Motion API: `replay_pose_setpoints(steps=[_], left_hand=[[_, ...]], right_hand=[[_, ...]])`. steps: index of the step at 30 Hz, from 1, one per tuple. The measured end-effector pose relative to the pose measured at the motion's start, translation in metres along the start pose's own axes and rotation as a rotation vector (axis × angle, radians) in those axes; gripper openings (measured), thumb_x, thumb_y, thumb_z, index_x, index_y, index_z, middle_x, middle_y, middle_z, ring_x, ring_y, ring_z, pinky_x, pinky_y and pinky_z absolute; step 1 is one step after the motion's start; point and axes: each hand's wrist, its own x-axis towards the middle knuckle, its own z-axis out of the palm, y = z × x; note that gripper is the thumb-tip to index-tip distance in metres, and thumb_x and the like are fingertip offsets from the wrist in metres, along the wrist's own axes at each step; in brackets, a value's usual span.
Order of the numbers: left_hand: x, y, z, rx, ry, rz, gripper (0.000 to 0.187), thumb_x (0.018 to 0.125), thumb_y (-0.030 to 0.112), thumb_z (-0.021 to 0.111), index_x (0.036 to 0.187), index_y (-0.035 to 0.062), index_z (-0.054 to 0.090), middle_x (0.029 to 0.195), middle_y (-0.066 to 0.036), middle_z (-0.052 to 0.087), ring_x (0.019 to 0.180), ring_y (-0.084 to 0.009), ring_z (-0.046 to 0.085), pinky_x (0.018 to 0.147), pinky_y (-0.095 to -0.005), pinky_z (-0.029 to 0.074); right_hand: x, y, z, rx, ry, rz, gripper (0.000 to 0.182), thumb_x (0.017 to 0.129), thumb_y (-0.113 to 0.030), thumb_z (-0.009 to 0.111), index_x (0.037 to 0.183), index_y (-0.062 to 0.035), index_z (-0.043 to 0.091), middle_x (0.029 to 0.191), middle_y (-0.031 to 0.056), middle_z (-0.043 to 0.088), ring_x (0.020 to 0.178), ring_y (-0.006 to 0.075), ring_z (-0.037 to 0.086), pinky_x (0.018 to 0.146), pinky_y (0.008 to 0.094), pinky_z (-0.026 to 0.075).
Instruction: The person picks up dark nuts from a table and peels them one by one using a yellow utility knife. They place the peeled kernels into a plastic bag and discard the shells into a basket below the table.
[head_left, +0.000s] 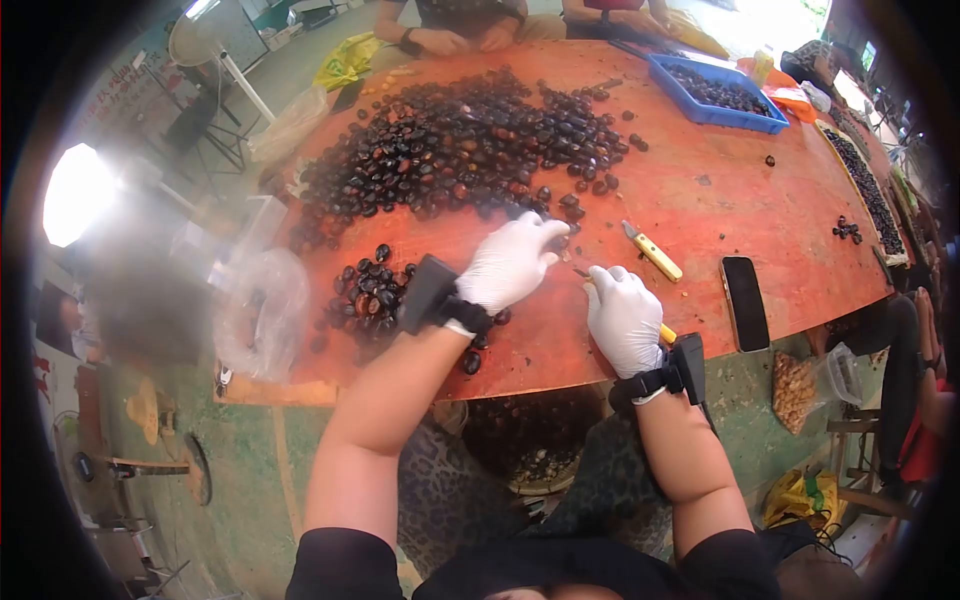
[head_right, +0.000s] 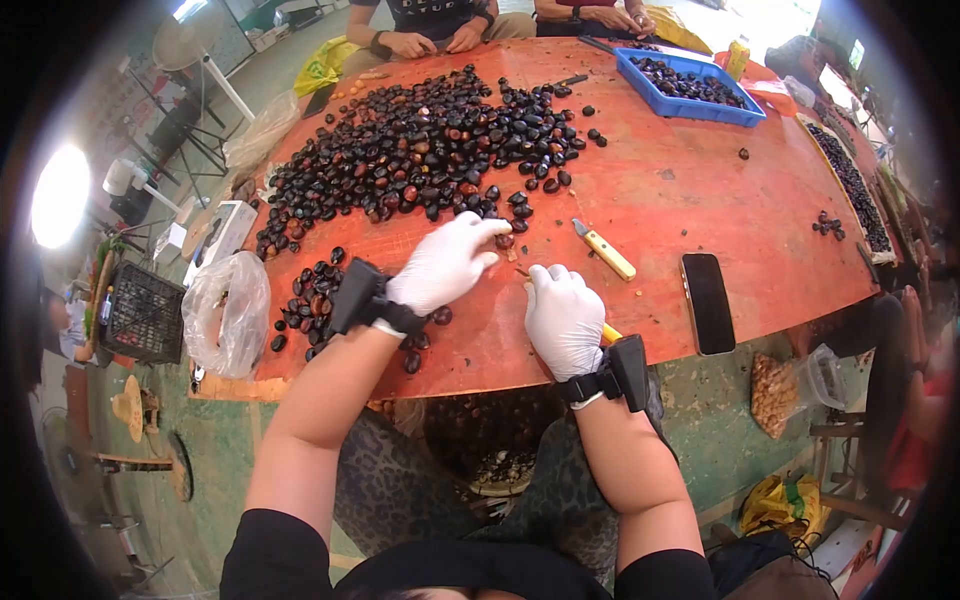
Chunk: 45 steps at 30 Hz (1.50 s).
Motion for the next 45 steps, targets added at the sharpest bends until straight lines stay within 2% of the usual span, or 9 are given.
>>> replay_pose_setpoints(steps=[6,9,12,15,25,28,34,39,45], left_hand=[[0.003,-0.001,0.027,0.059,-0.006,-0.147,0.022,0.090,0.017,0.068,0.108,0.0080,0.062,0.105,-0.015,0.061,0.099,-0.0365,0.062,0.086,-0.0438,0.051],[-0.006,-0.010,0.019,-0.145,-0.006,-0.137,0.019,0.091,0.015,0.067,0.108,0.0059,0.065,0.102,-0.013,0.065,0.095,-0.0316,0.065,0.084,-0.0394,0.052],[-0.022,-0.008,0.000,-0.548,-0.236,-0.337,0.019,0.092,0.009,0.066,0.109,0.0016,0.067,0.100,-0.010,0.067,0.094,-0.0247,0.067,0.083,-0.0346,0.053],[-0.043,-0.007,-0.003,-0.393,-0.202,-0.253,0.020,0.091,0.004,0.067,0.110,-0.0025,0.068,0.100,-0.009,0.066,0.096,-0.0199,0.067,0.085,-0.0325,0.054],[-0.052,-0.012,-0.002,-0.260,-0.160,-0.112,0.022,0.086,0.003,0.072,0.107,-0.0002,0.069,0.101,-0.012,0.065,0.095,-0.0238,0.067,0.086,-0.0341,0.053],[-0.053,-0.017,0.003,-0.383,-0.143,-0.184,0.022,0.085,0.002,0.072,0.106,-0.0010,0.069,0.101,-0.013,0.065,0.093,-0.0253,0.067,0.085,-0.0352,0.053],[-0.052,-0.011,0.000,-0.359,-0.134,-0.243,0.025,0.081,0.008,0.077,0.102,-0.0021,0.068,0.098,-0.014,0.065,0.091,-0.0270,0.067,0.083,-0.0366,0.054],[-0.053,-0.010,0.000,-0.296,-0.113,-0.229,0.027,0.081,0.012,0.079,0.099,-0.0020,0.067,0.095,-0.015,0.065,0.090,-0.0282,0.066,0.082,-0.0371,0.053],[-0.054,-0.004,-0.006,-0.301,-0.145,-0.231,0.022,0.081,0.009,0.075,0.098,-0.0019,0.066,0.095,-0.015,0.065,0.088,-0.0289,0.066,0.082,-0.0368,0.053]], right_hand=[[-0.003,0.002,0.000,-0.002,-0.001,0.008,0.012,0.089,-0.022,0.067,0.096,-0.0122,0.065,0.084,0.0056,0.061,0.082,0.0251,0.065,0.066,0.0367,0.053],[-0.002,-0.001,-0.002,0.009,-0.011,0.012,0.012,0.089,-0.021,0.067,0.097,-0.0121,0.065,0.084,0.0057,0.061,0.082,0.0251,0.065,0.066,0.0368,0.053],[-0.003,-0.003,-0.005,0.041,-0.011,0.010,0.013,0.089,-0.021,0.067,0.098,-0.0122,0.065,0.084,0.0056,0.061,0.082,0.0251,0.064,0.067,0.0373,0.053],[-0.005,-0.009,-0.007,0.110,0.004,-0.043,0.013,0.088,-0.020,0.067,0.098,-0.0124,0.066,0.083,0.0054,0.061,0.081,0.0249,0.064,0.067,0.0378,0.053],[-0.006,-0.027,0.002,0.152,0.008,-0.253,0.014,0.086,-0.019,0.067,0.099,-0.0128,0.065,0.084,0.0036,0.059,0.080,0.0233,0.062,0.066,0.0374,0.050],[-0.007,-0.026,0.007,0.132,-0.033,-0.255,0.013,0.086,-0.019,0.066,0.097,-0.0129,0.064,0.084,0.0038,0.060,0.081,0.0235,0.062,0.066,0.0377,0.050],[-0.009,-0.022,0.003,0.053,-0.092,-0.224,0.011,0.088,-0.019,0.063,0.097,-0.0125,0.064,0.084,0.0043,0.060,0.082,0.0230,0.064,0.065,0.0376,0.052],[-0.007,-0.031,0.008,0.073,-0.043,-0.213,0.012,0.088,-0.019,0.062,0.097,-0.0114,0.064,0.083,0.0047,0.061,0.080,0.0228,0.065,0.064,0.0365,0.053],[-0.010,-0.024,-0.006,0.006,-0.174,-0.175,0.011,0.088,-0.016,0.061,0.097,-0.0115,0.063,0.084,0.0055,0.061,0.081,0.0235,0.066,0.064,0.0372,0.053]])
